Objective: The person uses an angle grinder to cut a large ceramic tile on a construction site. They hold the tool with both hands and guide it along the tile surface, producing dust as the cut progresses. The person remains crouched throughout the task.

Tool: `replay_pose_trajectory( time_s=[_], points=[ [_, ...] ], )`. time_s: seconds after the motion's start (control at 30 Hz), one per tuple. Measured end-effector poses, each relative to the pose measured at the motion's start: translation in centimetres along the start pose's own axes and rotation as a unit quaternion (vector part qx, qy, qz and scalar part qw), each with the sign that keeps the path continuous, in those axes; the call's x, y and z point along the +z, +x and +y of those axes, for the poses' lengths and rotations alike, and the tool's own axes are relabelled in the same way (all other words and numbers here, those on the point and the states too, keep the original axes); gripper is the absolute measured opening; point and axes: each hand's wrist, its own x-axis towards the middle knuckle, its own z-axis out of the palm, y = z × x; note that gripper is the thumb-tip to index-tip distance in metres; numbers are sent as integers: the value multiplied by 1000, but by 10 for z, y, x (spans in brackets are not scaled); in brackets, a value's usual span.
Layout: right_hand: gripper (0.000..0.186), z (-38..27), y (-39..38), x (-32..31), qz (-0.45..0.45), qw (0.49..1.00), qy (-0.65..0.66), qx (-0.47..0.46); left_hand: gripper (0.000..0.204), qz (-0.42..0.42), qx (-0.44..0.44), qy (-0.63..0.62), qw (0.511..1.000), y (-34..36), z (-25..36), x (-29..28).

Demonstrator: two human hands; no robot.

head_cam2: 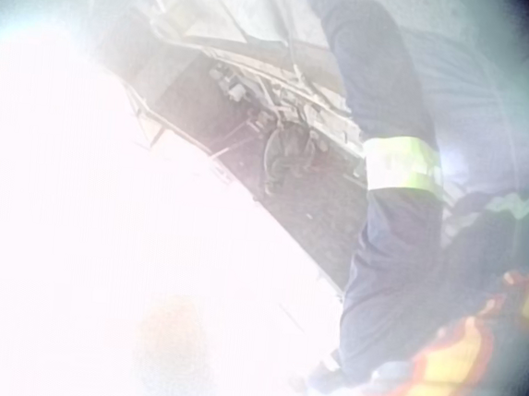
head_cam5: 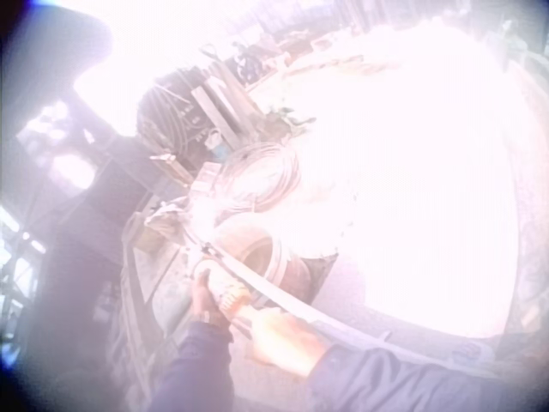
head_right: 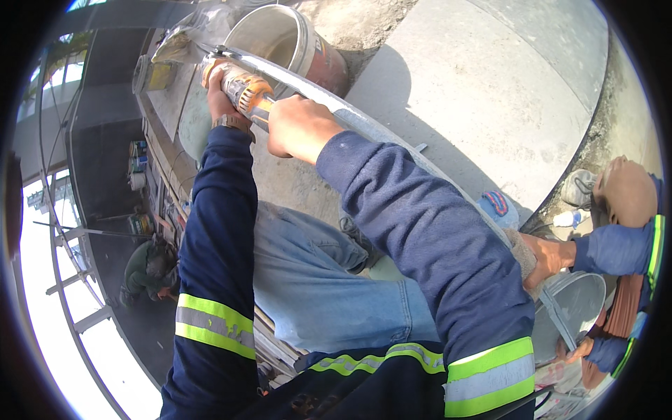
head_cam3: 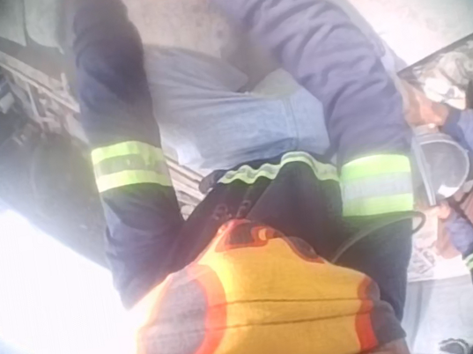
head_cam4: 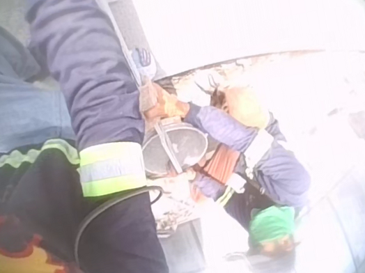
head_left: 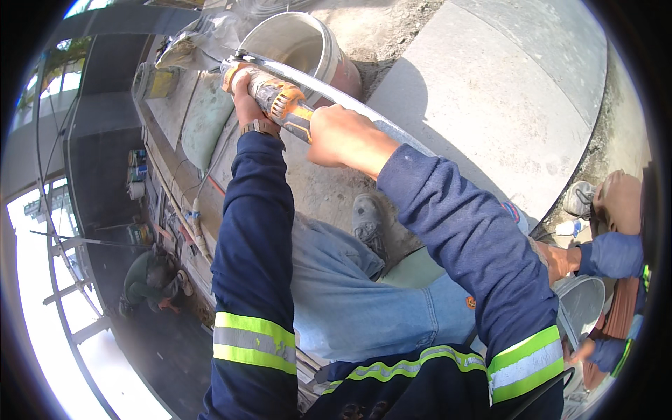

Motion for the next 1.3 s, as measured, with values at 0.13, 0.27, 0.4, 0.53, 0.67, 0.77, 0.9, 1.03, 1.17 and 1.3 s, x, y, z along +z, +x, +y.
replay_pose_trajectory(
  time_s=[0.13, 0.27, 0.4, 0.53, 0.67, 0.77, 0.9, 1.03, 1.17, 1.3],
  points=[
    [33, 0, -3, -1, -1, 1000, -2, 0, 43, 0, 4, -2, 1000, -1, -1, 0],
    [33, 0, -5, -1, 1, 1000, 2, -6, 42, -8, 3, -11, 1000, -4, -1, -1],
    [32, 1, -8, -1, 8, 1000, 3, -5, 42, -9, -5, -18, 1000, -3, -1, -2],
    [32, 2, -10, -2, 9, 1000, 6, -7, 40, -13, -7, -26, 1000, -4, 0, -2],
    [33, 4, -10, -1, 15, 1000, 6, -3, 40, -18, -2, -20, 1000, -4, -1, 0],
    [33, 4, -10, 0, 15, 1000, 7, -2, 40, -16, -4, -20, 1000, -7, 0, 0],
    [32, 4, -14, -2, 16, 1000, 8, -6, 42, -3, 7, -10, 1000, -10, -1, 2],
    [31, 5, -15, -1, 18, 1000, 11, -8, 46, 4, 7, 4, 1000, -10, -1, 2],
    [31, 7, -17, -1, 17, 1000, 16, -14, 40, -9, 5, -18, 1000, -14, -1, 3],
    [31, 6, -18, -2, 19, 1000, 15, -11, 39, -13, 5, -18, 1000, -16, 0, 4]
  ],
)
